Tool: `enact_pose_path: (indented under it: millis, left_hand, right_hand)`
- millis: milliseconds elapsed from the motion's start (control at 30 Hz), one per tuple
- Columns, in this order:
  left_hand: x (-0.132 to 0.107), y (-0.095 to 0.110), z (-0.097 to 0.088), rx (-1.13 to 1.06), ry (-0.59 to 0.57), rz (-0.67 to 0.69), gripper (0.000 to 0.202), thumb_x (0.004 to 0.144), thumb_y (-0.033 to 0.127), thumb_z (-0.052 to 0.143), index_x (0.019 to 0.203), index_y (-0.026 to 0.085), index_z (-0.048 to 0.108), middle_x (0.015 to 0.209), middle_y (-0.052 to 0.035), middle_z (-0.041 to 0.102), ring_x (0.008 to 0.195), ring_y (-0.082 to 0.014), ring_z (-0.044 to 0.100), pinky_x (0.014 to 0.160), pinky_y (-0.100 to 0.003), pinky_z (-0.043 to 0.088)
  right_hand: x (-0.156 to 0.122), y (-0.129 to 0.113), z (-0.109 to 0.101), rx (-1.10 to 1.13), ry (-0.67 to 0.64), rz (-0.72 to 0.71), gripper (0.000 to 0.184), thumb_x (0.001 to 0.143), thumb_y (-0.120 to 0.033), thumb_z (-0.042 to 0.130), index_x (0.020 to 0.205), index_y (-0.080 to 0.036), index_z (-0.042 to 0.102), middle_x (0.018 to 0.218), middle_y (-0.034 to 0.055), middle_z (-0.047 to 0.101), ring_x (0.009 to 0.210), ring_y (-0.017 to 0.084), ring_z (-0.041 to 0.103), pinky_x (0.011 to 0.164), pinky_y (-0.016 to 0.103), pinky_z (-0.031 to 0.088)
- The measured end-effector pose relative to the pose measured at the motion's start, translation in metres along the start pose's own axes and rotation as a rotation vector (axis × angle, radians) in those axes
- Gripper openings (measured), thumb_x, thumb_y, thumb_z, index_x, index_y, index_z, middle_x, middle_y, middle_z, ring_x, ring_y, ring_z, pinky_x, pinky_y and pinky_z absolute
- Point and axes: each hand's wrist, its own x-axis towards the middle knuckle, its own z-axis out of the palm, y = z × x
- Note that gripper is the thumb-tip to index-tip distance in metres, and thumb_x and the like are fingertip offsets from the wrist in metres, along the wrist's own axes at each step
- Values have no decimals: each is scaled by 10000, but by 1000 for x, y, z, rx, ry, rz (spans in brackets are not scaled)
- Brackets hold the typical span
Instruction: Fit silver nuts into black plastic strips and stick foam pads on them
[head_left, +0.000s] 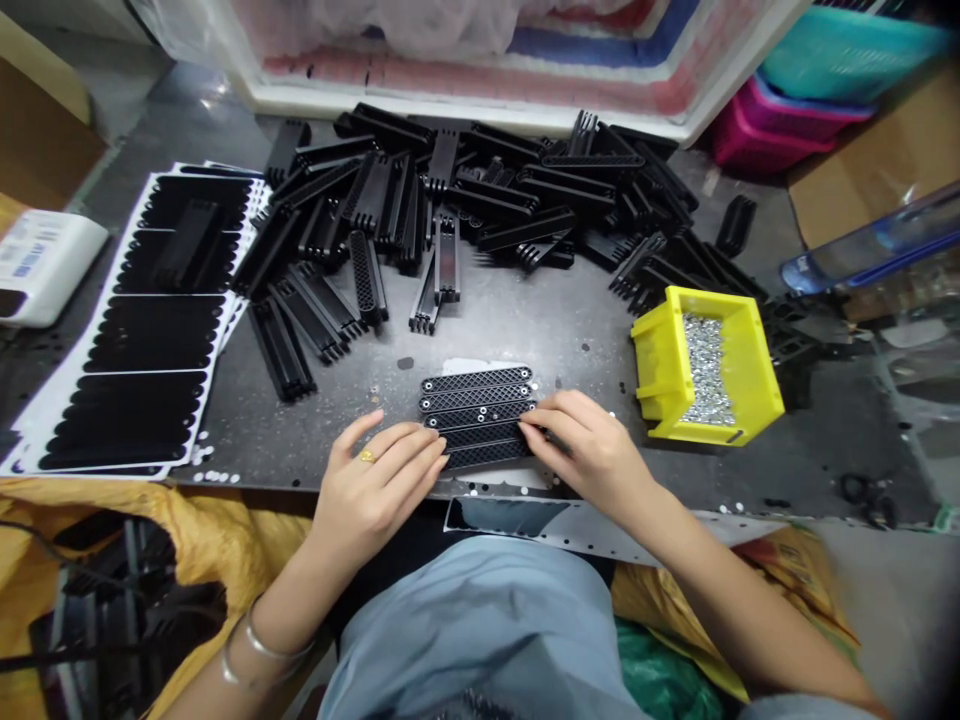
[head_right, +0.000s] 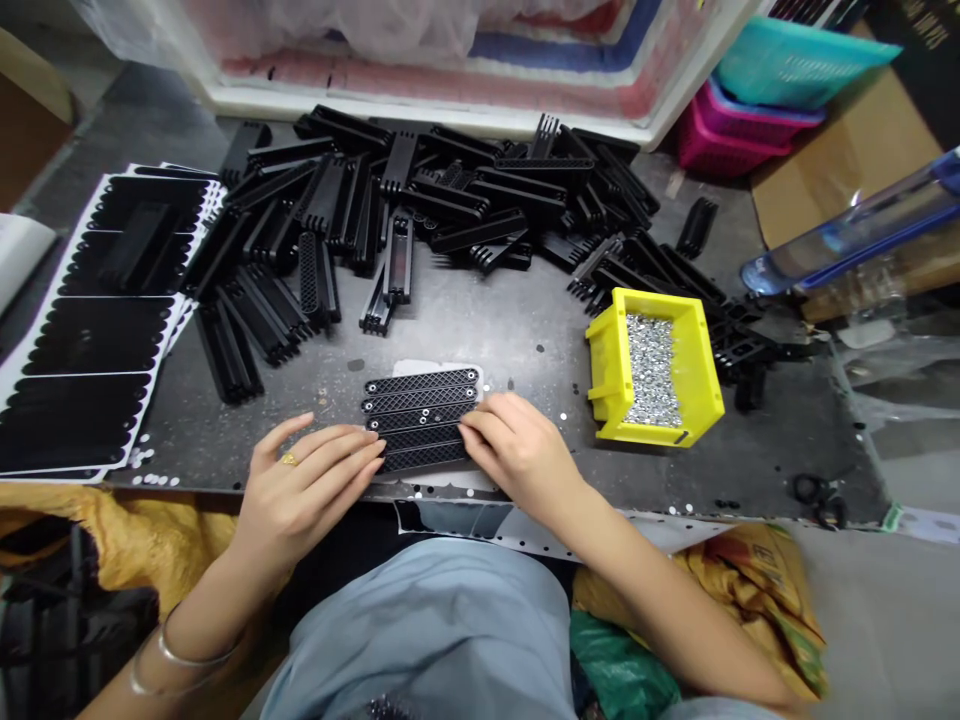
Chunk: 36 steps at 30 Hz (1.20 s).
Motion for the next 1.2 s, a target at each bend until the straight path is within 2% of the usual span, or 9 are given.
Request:
enact_pose_path:
  millis: [167,333,500,600,667,800,867,1033,1200]
  left_hand:
    - [-11,1,9,-27,15,-7,260,970,228,717,1227,195,696,1163,-68,801,1051,-225,755,1121,-438,386]
    - [-20,-2,15,-52,29,-76,310,945,254,749,1246,219,688,1195,-78,790,1100,-245,735,1119,-457,380]
    - [-18,-1,17,-58,31,-73,276,930,240,760,1199,223,695,1175,-59,795,1123,-246,724,1125,-456,374]
    - [-12,0,16,-77,20,-86,228,925,278,766,1138,238,694,1157,-40,796,1137,-248,719,1151,-469,348]
    - [-9,0,15,-88,12,-113,297,928,325,761,1201,250,670,1171,-40,789,1154,-248,712,1181,-475,318]
    - [-9,-1,16,-83,-70,-214,807,899,506,752,1555,189,406,1453,-160,630,1370,-311,578,1239,-482,256]
    - [-10,-1,18,-95,-117,-264,997,877,579,742,1633,157,249,1568,-199,508,1476,-340,462,1257,-482,226]
    - [-5,-2,30,-179,-166,-280,1025,920,427,671,1673,164,27,1656,-192,390,1567,-333,317,1279,-483,155]
    - [-1,-5,36,-248,-162,-272,1023,911,342,631,1672,198,-36,1637,-175,429,1541,-317,374,1280,-487,143]
  right_hand:
    - [-35,1,-20,44,32,74,149,995,-122,632,1123,-176,683,921,67,696,826,177,645,753,333,561]
    - [-44,-4,-5,-234,51,-148,219,976,-108,656,1194,-92,666,937,113,747,802,206,649,674,350,530]
    - [-45,-9,-12,-486,-84,-289,236,977,-91,639,1206,-45,675,1030,143,768,873,238,659,678,369,481]
    - [-28,-10,-13,-378,-64,-247,137,999,-133,622,1098,-89,706,948,112,754,809,217,635,655,355,468]
    - [-11,-9,-6,-221,-29,-159,140,1017,-179,608,1081,-104,707,945,106,737,809,208,632,682,345,500]
    - [19,-13,17,-53,22,-31,158,1027,-174,573,1047,-91,706,936,121,705,845,214,646,747,343,554]
    - [24,-22,27,1,24,-24,138,1016,-152,583,988,-94,705,910,114,697,837,207,643,754,335,558]
    - [18,-52,42,-33,-17,-268,139,1008,-119,593,1030,-55,715,907,124,715,802,197,629,727,323,556]
    - [14,-56,45,-187,-52,-447,174,983,-121,631,1075,-6,723,977,140,734,866,232,630,759,355,572]
